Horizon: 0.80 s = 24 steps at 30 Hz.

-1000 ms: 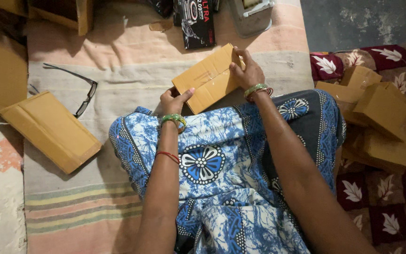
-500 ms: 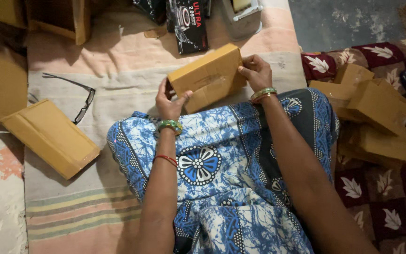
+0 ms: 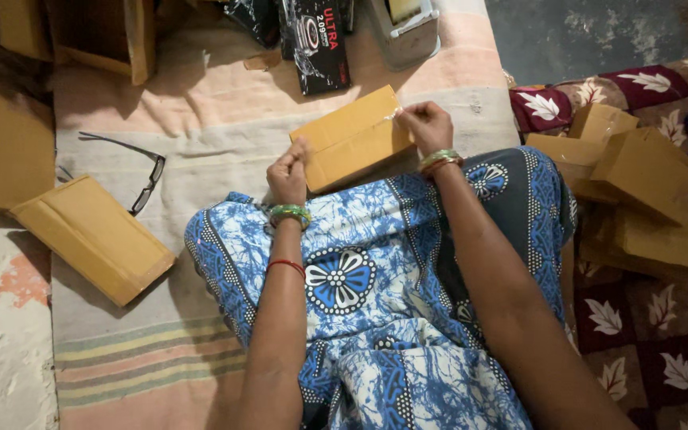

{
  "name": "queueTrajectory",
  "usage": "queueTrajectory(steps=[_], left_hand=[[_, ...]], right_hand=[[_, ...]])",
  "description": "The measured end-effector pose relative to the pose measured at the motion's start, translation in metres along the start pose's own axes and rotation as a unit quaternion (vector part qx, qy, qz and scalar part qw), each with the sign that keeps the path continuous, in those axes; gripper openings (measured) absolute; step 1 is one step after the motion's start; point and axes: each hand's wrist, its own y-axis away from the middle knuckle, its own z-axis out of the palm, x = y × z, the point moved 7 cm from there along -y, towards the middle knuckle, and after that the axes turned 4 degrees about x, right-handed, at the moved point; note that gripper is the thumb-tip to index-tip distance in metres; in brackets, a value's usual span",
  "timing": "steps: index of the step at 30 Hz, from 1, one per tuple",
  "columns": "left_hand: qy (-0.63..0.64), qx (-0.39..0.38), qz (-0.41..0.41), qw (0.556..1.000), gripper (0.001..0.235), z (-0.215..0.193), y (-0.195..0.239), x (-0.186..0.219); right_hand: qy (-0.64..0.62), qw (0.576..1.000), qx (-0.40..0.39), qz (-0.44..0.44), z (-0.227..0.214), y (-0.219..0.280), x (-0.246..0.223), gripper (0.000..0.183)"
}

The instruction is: The person places a smartwatch box into a cardboard shipping box, closes the flaps, and seals the box with packing tape. The person repeats this process with a second smartwatch box.

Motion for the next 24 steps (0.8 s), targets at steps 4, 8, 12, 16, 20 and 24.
queueTrajectory(steps=[4, 8, 12, 16, 20, 24], left_hand=[[0.033, 0.101, -0.004, 0.994, 0.040, -0.008, -0.007, -0.005], [0.056, 0.085, -0.102, 0.990, 0.036, -0.009, -0.003, -0.012], [-0.135, 0.100, -0.110, 0.980, 0.038, -0.016, 0.004, 0.003], [-0.153, 0.095, -0.108, 0.978, 0.036, -0.011, 0.004, 0.015], [-0.165, 0.106, -0.092, 0.976, 0.039, -0.009, 0.006, 0.026], [-0.207, 0.109, -0.094, 0.968, 0.042, -0.011, 0.010, 0.034]], right_hand=[[0.397, 0.888, 0.038, -0.229, 0.028, 0.030, -0.036, 0.043], [0.626, 0.721, -0.046, -0.293, 0.075, 0.067, -0.035, 0.060], [0.594, 0.680, -0.196, -0.382, 0.126, 0.120, -0.031, 0.064], [0.550, 0.697, -0.270, -0.373, 0.144, 0.145, -0.021, 0.065], [0.639, 0.640, -0.181, -0.385, 0.134, 0.123, -0.016, 0.069], [0.664, 0.654, -0.078, -0.354, 0.103, 0.082, -0.020, 0.059]])
